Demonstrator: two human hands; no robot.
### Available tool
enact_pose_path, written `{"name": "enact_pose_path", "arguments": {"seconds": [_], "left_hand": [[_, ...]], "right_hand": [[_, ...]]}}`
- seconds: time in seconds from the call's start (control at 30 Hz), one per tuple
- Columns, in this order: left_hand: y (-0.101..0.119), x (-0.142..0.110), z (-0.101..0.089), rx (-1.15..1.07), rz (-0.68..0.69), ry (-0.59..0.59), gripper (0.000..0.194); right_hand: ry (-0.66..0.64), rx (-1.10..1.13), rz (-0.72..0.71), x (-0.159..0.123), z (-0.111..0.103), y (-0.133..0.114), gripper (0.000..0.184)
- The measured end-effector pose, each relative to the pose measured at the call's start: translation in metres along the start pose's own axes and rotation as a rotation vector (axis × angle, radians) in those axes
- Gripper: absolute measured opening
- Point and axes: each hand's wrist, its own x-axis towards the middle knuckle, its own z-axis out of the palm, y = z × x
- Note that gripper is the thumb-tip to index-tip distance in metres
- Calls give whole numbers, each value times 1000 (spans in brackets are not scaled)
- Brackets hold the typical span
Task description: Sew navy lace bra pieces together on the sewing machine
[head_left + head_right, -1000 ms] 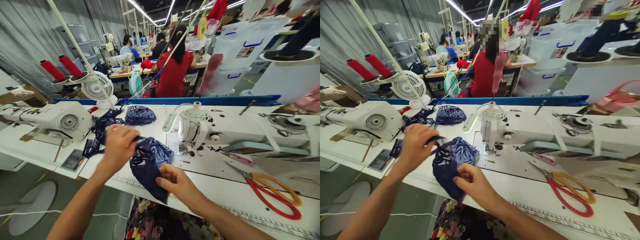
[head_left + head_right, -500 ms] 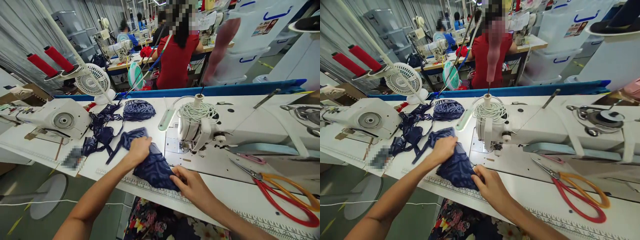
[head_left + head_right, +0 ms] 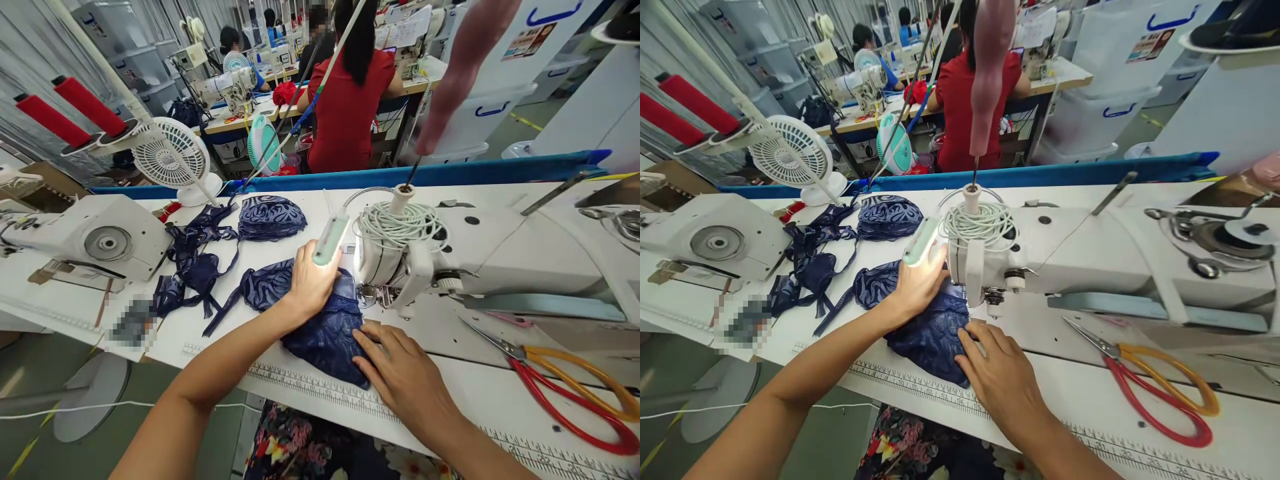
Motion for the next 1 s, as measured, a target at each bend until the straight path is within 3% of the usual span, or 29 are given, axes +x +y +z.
{"name": "enact_pose_path", "arguments": {"seconds": [0.13,0.23,0.3,0.53,0.77,1.0], "left_hand": [[9,-38,4,-119,239,-88,22],[12,-50,17,-169,268,-72,52],[8,-46,24,-178,268,-78,58],[-11,-16,24,-181,327,-137,51],[6,-40,18,-240,281,-70,30],[6,-48,23,-336,314,4,29]], "right_hand": [[0,-3,-51,3,0,2,28],[-2,16,-60,1,1,8,28],[-7,20,-78,3,1,15,28],[-50,-16,-107,16,3,29,29],[10,84,-94,9,7,22,26],[25,109,-85,9,8,25,26]]}}
